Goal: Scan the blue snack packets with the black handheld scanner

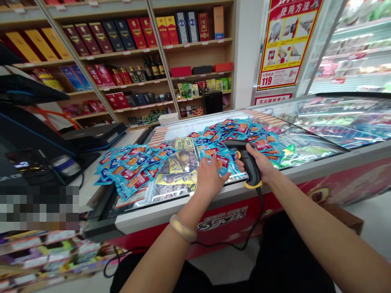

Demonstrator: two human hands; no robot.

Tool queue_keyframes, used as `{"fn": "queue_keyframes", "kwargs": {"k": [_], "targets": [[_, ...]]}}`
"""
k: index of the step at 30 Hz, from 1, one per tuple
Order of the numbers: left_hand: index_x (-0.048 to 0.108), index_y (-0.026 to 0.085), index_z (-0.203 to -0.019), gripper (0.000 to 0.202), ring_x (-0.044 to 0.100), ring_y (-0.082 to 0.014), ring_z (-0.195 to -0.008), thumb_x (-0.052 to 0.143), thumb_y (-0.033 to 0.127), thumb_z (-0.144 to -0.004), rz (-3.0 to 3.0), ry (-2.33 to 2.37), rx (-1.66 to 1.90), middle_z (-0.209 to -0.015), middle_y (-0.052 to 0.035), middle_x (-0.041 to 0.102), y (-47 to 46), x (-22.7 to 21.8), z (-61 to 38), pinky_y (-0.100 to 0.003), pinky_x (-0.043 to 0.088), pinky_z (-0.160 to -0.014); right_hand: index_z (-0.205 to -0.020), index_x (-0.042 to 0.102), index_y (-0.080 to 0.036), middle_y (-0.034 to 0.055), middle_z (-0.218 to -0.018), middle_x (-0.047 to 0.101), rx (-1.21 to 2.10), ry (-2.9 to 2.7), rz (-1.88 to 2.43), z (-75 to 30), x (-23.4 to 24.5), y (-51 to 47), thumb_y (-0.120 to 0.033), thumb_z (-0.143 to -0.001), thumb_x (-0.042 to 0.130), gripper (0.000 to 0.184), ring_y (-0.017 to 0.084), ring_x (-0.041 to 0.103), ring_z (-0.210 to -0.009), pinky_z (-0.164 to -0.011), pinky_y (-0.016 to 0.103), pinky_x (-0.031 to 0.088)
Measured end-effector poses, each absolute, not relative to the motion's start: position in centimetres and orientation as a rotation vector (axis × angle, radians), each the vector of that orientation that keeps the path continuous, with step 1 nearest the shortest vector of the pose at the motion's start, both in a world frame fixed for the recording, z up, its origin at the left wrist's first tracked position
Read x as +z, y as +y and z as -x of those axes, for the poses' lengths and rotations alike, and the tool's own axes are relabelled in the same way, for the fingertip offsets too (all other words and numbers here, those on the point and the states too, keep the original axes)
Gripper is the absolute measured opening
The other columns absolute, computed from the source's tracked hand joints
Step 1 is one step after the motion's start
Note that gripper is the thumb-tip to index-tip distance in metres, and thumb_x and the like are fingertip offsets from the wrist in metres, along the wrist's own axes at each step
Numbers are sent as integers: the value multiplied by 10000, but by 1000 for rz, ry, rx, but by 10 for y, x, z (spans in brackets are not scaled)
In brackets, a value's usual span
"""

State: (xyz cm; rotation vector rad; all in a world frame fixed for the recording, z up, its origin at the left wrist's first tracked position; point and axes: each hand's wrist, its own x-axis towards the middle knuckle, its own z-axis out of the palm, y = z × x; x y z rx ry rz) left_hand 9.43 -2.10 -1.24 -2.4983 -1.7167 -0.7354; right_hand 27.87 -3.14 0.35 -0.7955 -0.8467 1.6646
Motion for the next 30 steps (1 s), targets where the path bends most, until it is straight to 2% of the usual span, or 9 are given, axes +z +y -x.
{"fn": "queue_keyframes", "kwargs": {"k": [6,12,16,23,27,30], "targets": [[427,113,-1317,661,529,-301,-1076,669,407,-776,2524,-1708,-773,-1132,-171,516,-21,-14,-95,-410,437,-900,-858,575,-168,8,-564,518,1665,-871,802,-279,3,-33,-602,-834,545,436,118,466,-490,-464,209,396],[419,126,-1321,691,549,-283,-1039,696,342,-727,2540,-1729,-873,-1100,-144,490,-22,-11,-94,-404,464,-882,-894,572,-175,3,-567,517,1671,-852,787,-279,4,-35,-593,-834,549,424,124,466,-497,-464,213,400],[393,125,-1346,712,557,-258,-1037,682,261,-710,2538,-1739,-941,-1156,-148,458,-22,-12,-93,-385,463,-907,-887,566,-173,2,-569,514,1679,-856,773,-279,4,-35,-596,-832,552,427,125,464,-496,-463,217,407],[464,91,-1305,525,544,-296,-1113,566,217,-806,2530,-1665,-985,-1167,-202,505,-24,-12,-93,-433,445,-955,-849,565,-172,4,-566,524,1654,-907,770,-279,3,-35,-606,-804,586,436,118,477,-494,-460,205,406],[537,142,-1252,424,565,-286,-1110,506,263,-847,2547,-1793,-1479,-1184,-182,553,-16,-13,-87,-456,447,-967,-875,574,-171,4,-563,528,1665,-902,762,-279,3,-35,-596,-818,575,429,121,481,-498,-468,205,410],[614,166,-1099,319,638,-244,-987,423,314,-890,2400,-2033,-2321,-1050,-121,642,-6,-13,-78,-420,499,-913,-877,579,-167,8,-565,534,1661,-915,775,-279,3,-35,-596,-816,579,433,121,481,-495,-464,206,406]]}}
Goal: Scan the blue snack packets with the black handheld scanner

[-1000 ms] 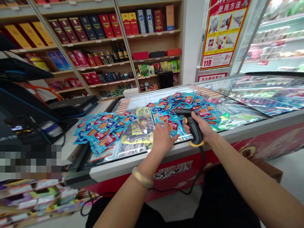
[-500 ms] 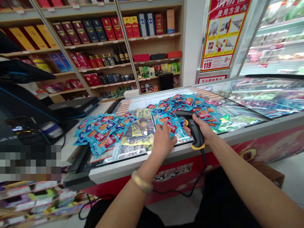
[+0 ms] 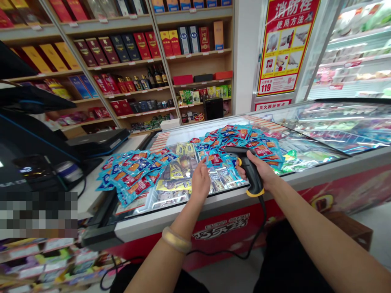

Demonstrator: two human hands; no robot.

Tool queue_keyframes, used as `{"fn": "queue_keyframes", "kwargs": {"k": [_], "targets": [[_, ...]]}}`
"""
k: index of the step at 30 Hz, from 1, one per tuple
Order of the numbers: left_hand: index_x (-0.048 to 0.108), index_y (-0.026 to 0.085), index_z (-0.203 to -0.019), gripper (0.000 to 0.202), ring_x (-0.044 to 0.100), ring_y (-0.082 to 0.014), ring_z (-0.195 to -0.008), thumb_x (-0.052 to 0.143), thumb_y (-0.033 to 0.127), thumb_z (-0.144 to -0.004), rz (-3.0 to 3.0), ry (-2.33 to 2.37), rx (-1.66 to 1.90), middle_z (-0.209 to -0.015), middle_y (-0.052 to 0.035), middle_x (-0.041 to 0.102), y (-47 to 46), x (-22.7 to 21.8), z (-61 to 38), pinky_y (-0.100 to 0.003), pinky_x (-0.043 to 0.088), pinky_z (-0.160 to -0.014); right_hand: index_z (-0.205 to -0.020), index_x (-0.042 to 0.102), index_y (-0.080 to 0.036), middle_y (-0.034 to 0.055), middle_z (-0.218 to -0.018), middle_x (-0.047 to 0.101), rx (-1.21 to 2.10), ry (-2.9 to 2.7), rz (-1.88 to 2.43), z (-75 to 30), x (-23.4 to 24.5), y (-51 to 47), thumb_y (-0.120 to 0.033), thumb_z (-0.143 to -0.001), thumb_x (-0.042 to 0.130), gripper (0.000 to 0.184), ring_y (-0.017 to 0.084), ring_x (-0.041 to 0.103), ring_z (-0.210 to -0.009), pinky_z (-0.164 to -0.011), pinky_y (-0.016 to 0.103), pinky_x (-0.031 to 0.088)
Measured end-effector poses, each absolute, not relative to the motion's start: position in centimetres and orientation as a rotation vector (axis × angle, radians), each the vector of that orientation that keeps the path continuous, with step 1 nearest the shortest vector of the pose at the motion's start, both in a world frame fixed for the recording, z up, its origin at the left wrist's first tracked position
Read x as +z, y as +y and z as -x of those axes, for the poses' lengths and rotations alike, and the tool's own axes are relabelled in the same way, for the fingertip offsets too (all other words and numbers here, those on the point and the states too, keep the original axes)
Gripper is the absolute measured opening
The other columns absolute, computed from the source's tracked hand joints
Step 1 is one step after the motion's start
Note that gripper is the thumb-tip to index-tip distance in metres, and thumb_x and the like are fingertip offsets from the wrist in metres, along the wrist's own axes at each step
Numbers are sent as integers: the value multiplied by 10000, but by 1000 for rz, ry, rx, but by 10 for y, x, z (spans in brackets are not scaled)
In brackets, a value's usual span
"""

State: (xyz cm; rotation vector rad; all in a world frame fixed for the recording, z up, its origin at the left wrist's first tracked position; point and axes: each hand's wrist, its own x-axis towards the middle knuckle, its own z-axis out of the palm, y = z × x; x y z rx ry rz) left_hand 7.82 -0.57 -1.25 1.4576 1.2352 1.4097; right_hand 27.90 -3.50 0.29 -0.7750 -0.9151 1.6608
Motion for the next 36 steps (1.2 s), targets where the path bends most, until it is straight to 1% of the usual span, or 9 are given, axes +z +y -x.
{"fn": "queue_keyframes", "kwargs": {"k": [4,7,9,12,14,20,26,30,36], "targets": [[610,154,-917,315,688,-197,-804,339,314,-905,-697,951,1478,-829,-80,679,0,-3,-70,-393,550,-838,-864,583,-165,9,-561,531,1687,-982,766,-278,4,-36,-603,-808,587,442,126,486,-500,-470,215,414],[606,139,-917,368,700,-205,-788,307,353,-915,-526,855,1468,-828,-95,690,-3,5,-67,-401,564,-815,-837,578,-158,6,-554,531,1729,-1029,778,-278,4,-36,-614,-784,611,460,114,483,-491,-475,208,420],[594,143,-952,322,705,-204,-793,356,357,-913,-517,817,1464,-851,-89,693,-5,6,-66,-403,566,-822,-811,574,-154,9,-552,537,1749,-1054,792,-279,3,-36,-625,-768,623,475,109,479,-482,-470,207,421],[553,160,-980,149,709,-180,-791,470,244,-888,-544,820,1482,-865,-56,691,-7,3,-67,-404,561,-861,-785,573,-151,13,-553,547,1770,-1071,810,-279,1,-34,-631,-744,643,487,104,473,-468,-459,204,422],[533,168,-991,117,709,-162,-778,473,205,-898,-567,838,1497,-878,-46,692,-8,1,-68,-407,558,-875,-774,575,-150,12,-552,550,1772,-1090,826,-278,0,-34,-633,-725,660,494,100,478,-465,-460,198,425],[537,189,-1026,147,710,-147,-813,495,289,-927,-662,867,1499,-928,-42,703,-8,0,-71,-401,540,-912,-770,583,-153,12,-549,553,1766,-1139,858,-276,2,-36,-609,-765,631,458,106,487,-462,-449,203,417],[538,183,-1035,139,718,-154,-783,457,248,-944,-663,850,1504,-892,-38,718,-9,1,-72,-429,534,-921,-770,584,-143,15,-554,555,1766,-1165,864,-276,2,-36,-626,-744,648,488,103,491,-468,-452,202,417],[544,181,-1046,155,716,-145,-784,438,244,-952,-661,858,1501,-891,-34,723,-10,1,-72,-410,544,-909,-764,590,-142,8,-550,550,1772,-1168,854,-275,2,-36,-641,-710,675,509,97,486,-469,-456,197,415],[547,182,-1041,148,717,-145,-783,473,266,-944,-656,877,1498,-882,-35,723,-9,1,-72,-406,547,-905,-777,595,-139,7,-548,550,1772,-1163,872,-275,2,-36,-632,-739,654,498,98,489,-465,-448,198,413]]}}
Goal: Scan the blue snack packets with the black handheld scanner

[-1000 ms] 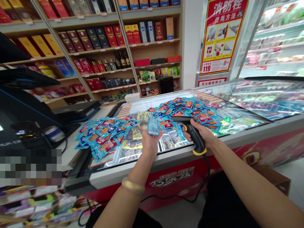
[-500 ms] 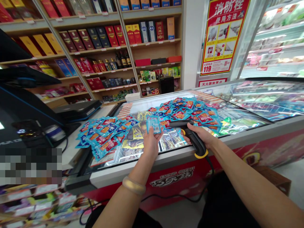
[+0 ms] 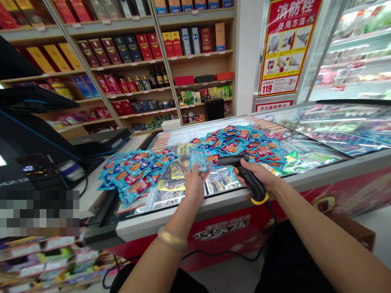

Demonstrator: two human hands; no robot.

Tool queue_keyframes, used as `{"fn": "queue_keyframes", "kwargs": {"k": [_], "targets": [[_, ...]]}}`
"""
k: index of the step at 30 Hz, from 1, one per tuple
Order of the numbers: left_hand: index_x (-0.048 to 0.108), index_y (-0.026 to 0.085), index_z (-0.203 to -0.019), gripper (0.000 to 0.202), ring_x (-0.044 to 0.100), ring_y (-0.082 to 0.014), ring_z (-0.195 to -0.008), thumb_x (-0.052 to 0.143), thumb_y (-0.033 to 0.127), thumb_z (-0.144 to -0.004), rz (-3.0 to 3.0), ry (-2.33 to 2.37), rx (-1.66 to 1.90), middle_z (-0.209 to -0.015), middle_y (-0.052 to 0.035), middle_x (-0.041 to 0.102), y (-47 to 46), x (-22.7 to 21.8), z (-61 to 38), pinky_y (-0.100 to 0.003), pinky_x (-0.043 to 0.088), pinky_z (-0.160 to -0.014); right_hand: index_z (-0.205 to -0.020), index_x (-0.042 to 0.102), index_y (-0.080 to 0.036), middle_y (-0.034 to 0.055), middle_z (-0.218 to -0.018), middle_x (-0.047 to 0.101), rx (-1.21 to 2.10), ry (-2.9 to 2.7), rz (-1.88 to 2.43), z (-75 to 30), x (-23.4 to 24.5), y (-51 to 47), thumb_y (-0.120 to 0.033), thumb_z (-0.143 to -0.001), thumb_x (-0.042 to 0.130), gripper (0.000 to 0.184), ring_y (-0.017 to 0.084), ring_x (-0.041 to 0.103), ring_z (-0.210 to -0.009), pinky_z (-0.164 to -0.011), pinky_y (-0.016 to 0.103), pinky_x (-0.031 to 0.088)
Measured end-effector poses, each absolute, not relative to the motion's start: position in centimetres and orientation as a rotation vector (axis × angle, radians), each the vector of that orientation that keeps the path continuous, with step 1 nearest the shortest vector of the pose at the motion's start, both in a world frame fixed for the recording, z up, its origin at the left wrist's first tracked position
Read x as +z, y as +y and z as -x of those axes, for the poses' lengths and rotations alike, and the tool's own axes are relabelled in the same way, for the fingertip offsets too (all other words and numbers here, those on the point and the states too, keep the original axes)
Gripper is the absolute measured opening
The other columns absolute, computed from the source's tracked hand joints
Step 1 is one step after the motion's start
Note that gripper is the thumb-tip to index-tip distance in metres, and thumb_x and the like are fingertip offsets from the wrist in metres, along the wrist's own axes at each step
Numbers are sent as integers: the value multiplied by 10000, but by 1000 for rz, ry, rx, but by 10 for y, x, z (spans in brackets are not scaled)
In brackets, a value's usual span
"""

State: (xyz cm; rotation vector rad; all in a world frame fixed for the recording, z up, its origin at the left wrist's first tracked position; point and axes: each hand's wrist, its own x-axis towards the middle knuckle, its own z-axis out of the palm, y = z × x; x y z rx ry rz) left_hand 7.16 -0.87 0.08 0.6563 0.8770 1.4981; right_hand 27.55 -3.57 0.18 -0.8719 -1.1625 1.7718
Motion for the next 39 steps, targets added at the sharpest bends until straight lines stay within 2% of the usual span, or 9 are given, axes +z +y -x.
{"fn": "queue_keyframes", "kwargs": {"k": [5,13,17,21,23,26,29,33,39], "targets": [[545,177,-1070,173,718,-141,-789,429,231,-954,-648,865,1498,-868,-34,723,-8,1,-73,-419,528,-937,-772,592,-147,7,-552,554,1775,-1155,858,-276,1,-35,-642,-718,667,504,99,490,-468,-456,199,416],[567,175,-1026,182,709,-164,-828,543,303,-899,-755,901,1576,-850,-37,691,-3,-2,-54,-402,549,-898,-787,597,-154,7,-556,544,1750,-1096,899,-266,6,-34,-634,-769,618,481,98,472,-463,-459,202,428],[595,233,-1159,313,671,-211,-970,560,353,-872,-1152,1126,1779,-1077,-57,669,12,17,1,-400,542,-903,-813,597,-163,8,-558,539,1826,-1051,764,-233,15,-26,-625,-793,594,462,107,478,-475,-457,201,422],[531,229,-1317,441,560,-248,-1180,466,359,-901,-1721,1605,1793,-1258,-87,612,29,43,77,-426,389,-1072,-838,594,-155,7,-535,524,1942,-995,665,-179,30,-11,-595,-889,468,460,105,473,-448,-437,191,411],[495,206,-1365,490,497,-276,-1252,407,366,-910,-1888,1909,1642,-1315,-120,573,34,51,110,-459,339,-1098,-834,590,-145,9,-533,524,1998,-961,614,-151,36,-3,-568,-929,406,472,100,477,-442,-447,184,420],[490,214,-1379,588,390,-380,-1329,448,500,-867,-1919,2406,1018,-1431,-173,452,37,48,145,-580,287,-1083,-843,585,-134,14,-527,529,2073,-901,600,-116,39,6,-552,-956,347,494,101,489,-437,-443,183,421],[454,247,-1408,688,263,-420,-1394,411,634,-842,-1898,2546,519,-1525,-172,313,36,33,161,-626,216,-1091,-861,584,-129,13,-526,534,2128,-847,622,-96,34,12,-562,-958,334,510,101,497,-432,-439,182,422],[351,259,-1466,706,188,-407,-1426,317,644,-874,-1980,2546,474,-1562,-165,227,33,20,166,-607,188,-1107,-857,583,-129,11,-523,534,2157,-814,641,-90,24,15,-560,-958,335,507,96,484,-416,-436,181,417],[351,261,-1465,685,132,-405,-1440,348,618,-880,-2015,2563,611,-1573,-144,213,32,24,160,-622,166,-1109,-810,567,-141,10,-526,522,2152,-786,619,-98,22,13,-569,-948,353,498,102,489,-433,-446,188,418]]}}
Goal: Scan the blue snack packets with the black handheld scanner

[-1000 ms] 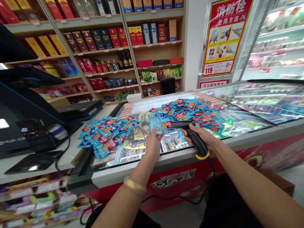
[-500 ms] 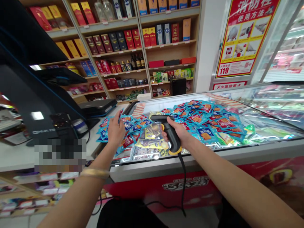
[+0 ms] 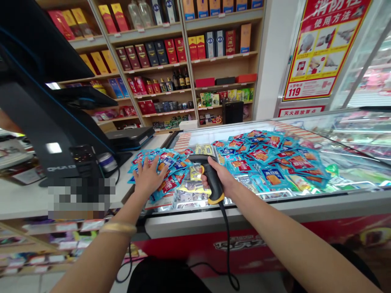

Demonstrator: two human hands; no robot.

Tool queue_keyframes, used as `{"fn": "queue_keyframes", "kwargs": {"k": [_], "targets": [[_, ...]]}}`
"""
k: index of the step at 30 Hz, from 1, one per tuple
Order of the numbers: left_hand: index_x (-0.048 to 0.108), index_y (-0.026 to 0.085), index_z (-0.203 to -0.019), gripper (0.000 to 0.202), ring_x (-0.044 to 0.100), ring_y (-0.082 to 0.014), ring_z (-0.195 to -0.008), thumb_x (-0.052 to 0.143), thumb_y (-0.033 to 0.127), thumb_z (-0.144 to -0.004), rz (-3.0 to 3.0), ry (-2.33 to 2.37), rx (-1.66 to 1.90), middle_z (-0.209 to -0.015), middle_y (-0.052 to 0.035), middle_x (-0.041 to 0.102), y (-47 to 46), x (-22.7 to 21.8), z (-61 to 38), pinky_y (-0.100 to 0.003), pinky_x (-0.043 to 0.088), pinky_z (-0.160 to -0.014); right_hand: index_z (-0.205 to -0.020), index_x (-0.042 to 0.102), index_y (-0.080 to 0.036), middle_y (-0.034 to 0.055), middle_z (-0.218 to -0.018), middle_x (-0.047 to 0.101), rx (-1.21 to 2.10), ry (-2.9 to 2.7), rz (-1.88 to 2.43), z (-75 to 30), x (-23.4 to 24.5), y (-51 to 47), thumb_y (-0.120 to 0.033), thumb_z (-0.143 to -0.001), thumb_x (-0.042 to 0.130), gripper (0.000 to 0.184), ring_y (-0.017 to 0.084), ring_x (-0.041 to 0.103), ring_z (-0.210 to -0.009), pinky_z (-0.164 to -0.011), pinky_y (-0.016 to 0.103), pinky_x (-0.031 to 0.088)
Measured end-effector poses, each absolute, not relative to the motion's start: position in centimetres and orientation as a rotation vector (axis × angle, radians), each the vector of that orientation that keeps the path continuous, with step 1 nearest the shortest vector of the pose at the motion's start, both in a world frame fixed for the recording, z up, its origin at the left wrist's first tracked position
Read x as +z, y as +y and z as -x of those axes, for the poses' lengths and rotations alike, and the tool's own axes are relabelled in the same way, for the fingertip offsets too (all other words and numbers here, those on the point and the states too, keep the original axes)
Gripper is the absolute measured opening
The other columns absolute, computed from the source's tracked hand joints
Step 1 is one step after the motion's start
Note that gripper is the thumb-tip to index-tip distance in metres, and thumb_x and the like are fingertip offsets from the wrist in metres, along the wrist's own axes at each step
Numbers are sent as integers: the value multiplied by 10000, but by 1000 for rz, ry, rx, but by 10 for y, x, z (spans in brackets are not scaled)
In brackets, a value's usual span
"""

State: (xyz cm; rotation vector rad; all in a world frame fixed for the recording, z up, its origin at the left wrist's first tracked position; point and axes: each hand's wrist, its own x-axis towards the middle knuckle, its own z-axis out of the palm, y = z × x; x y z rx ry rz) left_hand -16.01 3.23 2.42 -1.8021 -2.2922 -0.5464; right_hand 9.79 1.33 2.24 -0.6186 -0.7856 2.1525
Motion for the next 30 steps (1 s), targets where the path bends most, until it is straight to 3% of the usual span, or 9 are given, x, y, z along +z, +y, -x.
{"fn": "queue_keyframes", "kwargs": {"k": [7,14,23,30], "targets": [[375,205,-1450,662,175,-403,-1431,463,526,-878,1874,-2011,-719,-1539,-181,278,26,36,111,-606,193,-1111,-799,578,-144,9,-546,512,2086,-810,535,-138,28,-1,-592,-913,420,488,97,468,-455,-454,184,411],[370,175,-1429,710,327,-333,-1387,593,468,-822,2403,-1604,-802,-1497,-192,357,27,28,3,-537,267,-1117,-771,575,-166,18,-561,522,1820,-806,665,-234,18,-18,-586,-869,506,437,119,477,-490,-454,206,410],[338,146,-1437,707,329,-316,-1391,597,420,-839,2617,-1716,-415,-1488,-196,373,34,13,-75,-492,296,-1112,-814,582,-173,7,-559,510,1709,-717,722,-271,6,-30,-585,-848,540,415,113,470,-488,-458,199,407],[407,159,-1413,616,527,-288,-1218,588,328,-850,2639,-1681,-491,-1331,-164,542,37,13,-64,-432,394,-1047,-794,582,-162,13,-564,529,1733,-757,734,-268,6,-30,-605,-819,571,444,111,478,-485,-458,205,424]]}}
